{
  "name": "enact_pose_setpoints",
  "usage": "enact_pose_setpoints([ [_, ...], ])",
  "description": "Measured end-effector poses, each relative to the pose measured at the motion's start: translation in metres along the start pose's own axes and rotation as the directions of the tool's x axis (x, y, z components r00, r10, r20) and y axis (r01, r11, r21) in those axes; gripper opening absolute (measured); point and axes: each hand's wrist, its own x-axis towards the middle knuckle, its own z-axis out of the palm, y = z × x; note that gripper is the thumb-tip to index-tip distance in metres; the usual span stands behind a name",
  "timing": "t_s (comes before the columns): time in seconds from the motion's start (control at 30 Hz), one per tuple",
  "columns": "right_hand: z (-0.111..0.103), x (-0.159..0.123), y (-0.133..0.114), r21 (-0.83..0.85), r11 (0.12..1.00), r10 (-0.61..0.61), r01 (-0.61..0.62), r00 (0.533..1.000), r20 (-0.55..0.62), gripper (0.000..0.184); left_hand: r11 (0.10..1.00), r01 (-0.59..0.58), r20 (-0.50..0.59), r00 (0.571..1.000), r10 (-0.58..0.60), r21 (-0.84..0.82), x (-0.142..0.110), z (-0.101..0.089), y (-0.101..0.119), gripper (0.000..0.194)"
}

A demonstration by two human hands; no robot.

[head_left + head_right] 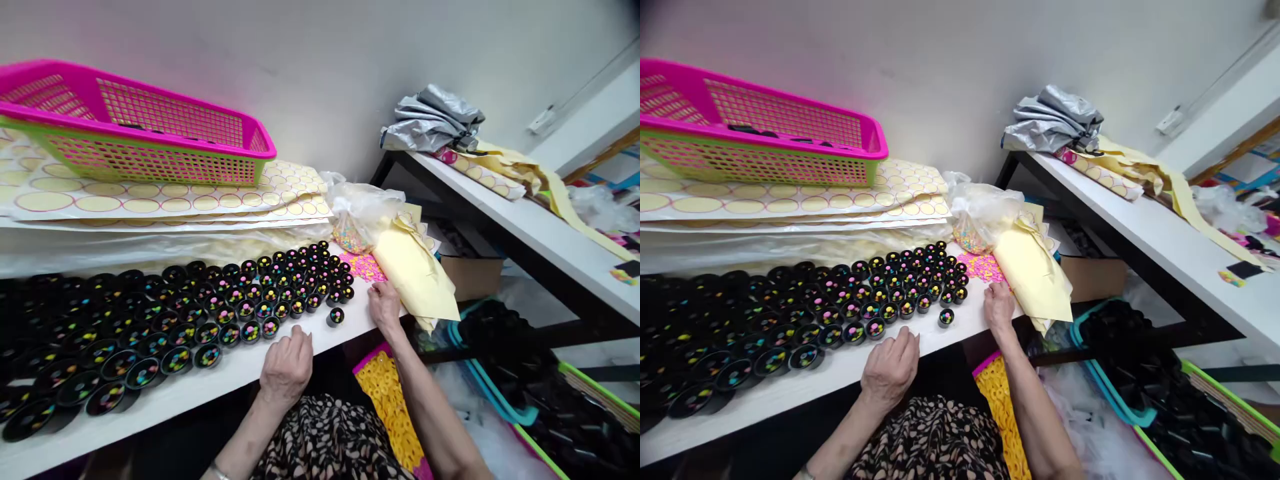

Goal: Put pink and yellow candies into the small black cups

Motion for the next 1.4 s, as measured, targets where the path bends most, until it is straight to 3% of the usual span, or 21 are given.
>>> enact_pose_setpoints([
  [0.1,0.004,0.004,0.01,-0.04,0.999,-0.002,0.005,0.998,0.068,0.017,1.0,0.009,0.024,1.0,-0.009,-0.002,-0.001,-0.001,0.002,0.011],
  [0.27,0.004,0.003,0.005,-0.042,0.997,-0.052,0.061,0.983,0.176,0.018,1.0,0.024,0.081,0.996,-0.024,0.001,-0.009,-0.002,0.006,0.012],
  [0.37,0.004,0.002,-0.002,-0.034,0.991,-0.111,0.129,0.939,0.326,0.019,0.999,0.03,0.117,0.993,-0.031,0.016,-0.012,-0.001,0.006,0.013],
  [0.47,0.003,0.003,-0.012,0.012,0.995,-0.096,0.101,0.893,0.44,0.019,1.0,0.03,0.12,0.992,-0.031,0.008,-0.012,-0.001,0.005,0.013],
  [0.63,0.003,0.014,-0.014,0.028,0.999,-0.035,0.026,0.909,0.414,0.021,0.999,0.028,0.101,0.995,-0.026,-0.02,-0.011,0.001,0.004,0.015],
  [0.8,0.0,0.012,-0.011,0.079,0.996,-0.068,0.039,0.909,0.412,0.028,0.997,0.051,0.076,0.996,-0.046,-0.055,-0.009,-0.001,0.005,0.013],
  [1.0,0.006,-0.003,-0.001,-0.052,0.98,-0.169,0.194,0.934,0.314,0.027,0.998,0.05,0.098,0.994,-0.047,-0.023,-0.012,-0.005,0.008,0.01],
  [1.1,0.003,-0.005,-0.005,-0.096,0.972,-0.188,0.215,0.953,0.24,0.026,0.999,0.053,0.106,0.993,-0.051,-0.009,-0.013,-0.006,0.007,0.011],
  [1.2,-0.01,-0.012,-0.039,0.08,0.968,-0.241,0.238,0.97,0.033,0.023,0.998,0.058,0.102,0.993,-0.055,-0.019,-0.015,-0.007,0.006,0.013],
  [1.27,-0.018,-0.024,-0.079,0.282,0.905,-0.326,0.32,0.945,-0.025,0.018,0.994,0.073,0.119,0.991,-0.064,-0.079,-0.017,-0.006,0.006,0.014],
  [1.33,-0.02,-0.04,-0.125,0.47,0.787,-0.478,0.399,0.877,0.057,0.012,0.98,0.105,0.153,0.985,-0.079,-0.168,-0.02,-0.002,0.008,0.016],
  [1.4,-0.014,-0.058,-0.165,0.581,0.664,-0.655,0.472,0.741,0.146,0.01,0.96,0.149,0.192,0.976,-0.103,-0.238,-0.023,0.006,0.013,0.016],
])
